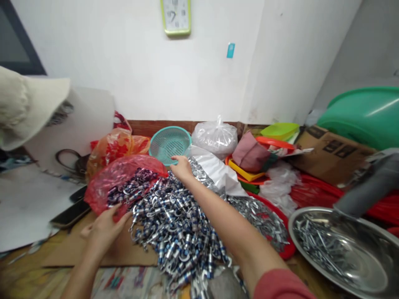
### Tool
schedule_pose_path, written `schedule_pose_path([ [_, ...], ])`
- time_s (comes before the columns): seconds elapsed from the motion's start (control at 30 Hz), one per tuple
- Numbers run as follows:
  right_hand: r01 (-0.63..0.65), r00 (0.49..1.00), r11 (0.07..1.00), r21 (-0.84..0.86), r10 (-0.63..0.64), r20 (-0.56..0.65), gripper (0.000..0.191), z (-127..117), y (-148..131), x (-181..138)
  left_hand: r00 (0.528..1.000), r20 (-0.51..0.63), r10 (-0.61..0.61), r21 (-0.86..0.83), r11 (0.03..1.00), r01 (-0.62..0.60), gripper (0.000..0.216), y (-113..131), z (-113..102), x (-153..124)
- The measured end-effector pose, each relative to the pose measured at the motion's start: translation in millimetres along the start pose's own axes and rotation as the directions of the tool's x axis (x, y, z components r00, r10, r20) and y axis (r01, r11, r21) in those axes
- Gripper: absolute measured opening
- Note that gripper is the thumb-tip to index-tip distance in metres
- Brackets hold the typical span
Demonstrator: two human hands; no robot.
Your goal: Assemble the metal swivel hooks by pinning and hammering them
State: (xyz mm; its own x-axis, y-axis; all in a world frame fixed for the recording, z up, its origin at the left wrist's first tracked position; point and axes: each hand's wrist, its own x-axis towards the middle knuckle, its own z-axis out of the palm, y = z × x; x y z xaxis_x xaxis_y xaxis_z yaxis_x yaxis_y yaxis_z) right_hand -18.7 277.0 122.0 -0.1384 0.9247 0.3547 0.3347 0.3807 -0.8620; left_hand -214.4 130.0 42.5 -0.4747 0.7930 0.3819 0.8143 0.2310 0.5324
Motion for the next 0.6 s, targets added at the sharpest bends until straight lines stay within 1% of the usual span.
schedule_pose_path([
  [0.07, 0.045, 0.999, 0.999, 0.016, -0.045, 0.007, 0.029, -24.5, -2.1, -36.8, 0.999, -0.033, 0.020, 0.025, 1.000, -0.020, 0.047, 0.4, -3.1, -30.0],
  [0.1, 0.063, 0.998, 0.998, 0.019, -0.063, 0.010, 0.031, -41.1, -0.3, -57.2, 0.998, -0.052, 0.047, 0.011, 0.999, -0.046, 0.048, 2.3, -3.3, -46.3],
  [0.13, 0.071, 0.997, 0.997, 0.015, -0.071, 0.002, 0.032, -60.4, 4.3, -78.0, 0.992, -0.075, 0.097, -0.022, 0.995, -0.099, 0.047, 4.8, -2.3, -63.2],
  [0.17, 0.091, 0.996, 0.996, -0.005, -0.091, -0.014, 0.031, -81.9, 12.1, -98.8, 0.977, -0.122, 0.177, -0.081, 0.979, -0.188, 0.045, 7.7, 0.0, -80.4],
  [0.2, 0.130, 0.989, 0.986, -0.102, -0.136, -0.055, 0.029, -104.7, 23.0, -118.8, 0.954, -0.150, 0.262, -0.127, 0.951, -0.281, 0.043, 10.6, 3.5, -97.6],
  [0.23, 0.116, 0.985, 0.962, -0.248, -0.144, -0.099, 0.027, -127.9, 36.8, -137.6, 0.928, -0.158, 0.337, -0.149, 0.921, -0.360, 0.040, 13.4, 8.1, -114.5],
  [0.27, 0.046, 0.984, 0.904, -0.425, -0.114, -0.134, 0.025, -150.3, 52.6, -154.7, 0.901, -0.151, 0.406, -0.154, 0.891, -0.427, 0.037, 16.1, 13.4, -130.7],
  [0.3, -0.039, 0.990, 0.804, -0.594, -0.048, -0.130, 0.026, -170.8, 69.5, -169.8, 0.877, -0.133, 0.463, -0.152, 0.864, -0.479, 0.034, 19.0, 19.3, -145.5],
  [0.37, -0.105, 0.994, 0.719, -0.687, 0.063, -0.086, 0.021, -202.6, 102.8, -193.3, 0.842, -0.094, 0.531, -0.155, 0.828, -0.539, 0.031, 25.9, 31.0, -169.5],
  [0.4, -0.114, 0.993, 0.687, -0.717, 0.110, -0.053, 0.020, -212.6, 117.5, -201.9, 0.832, -0.087, 0.548, -0.163, 0.816, -0.554, 0.029, 30.1, 36.1, -177.9],
  [0.47, -0.109, 0.985, 0.659, -0.744, 0.170, 0.006, 0.020, -220.9, 140.5, -213.5, 0.832, -0.090, 0.548, -0.173, 0.814, -0.555, 0.026, 39.5, 43.4, -186.9],
  [0.53, -0.107, 0.981, 0.631, -0.769, 0.195, 0.024, 0.019, -217.8, 154.1, -219.3, 0.839, -0.100, 0.536, -0.164, 0.823, -0.545, 0.023, 49.2, 46.7, -187.0],
  [0.6, -0.119, 0.980, 0.605, -0.787, 0.199, 0.005, 0.018, -210.8, 159.2, -220.6, 0.842, -0.093, 0.531, -0.153, 0.828, -0.539, 0.019, 58.7, 47.3, -181.4],
])
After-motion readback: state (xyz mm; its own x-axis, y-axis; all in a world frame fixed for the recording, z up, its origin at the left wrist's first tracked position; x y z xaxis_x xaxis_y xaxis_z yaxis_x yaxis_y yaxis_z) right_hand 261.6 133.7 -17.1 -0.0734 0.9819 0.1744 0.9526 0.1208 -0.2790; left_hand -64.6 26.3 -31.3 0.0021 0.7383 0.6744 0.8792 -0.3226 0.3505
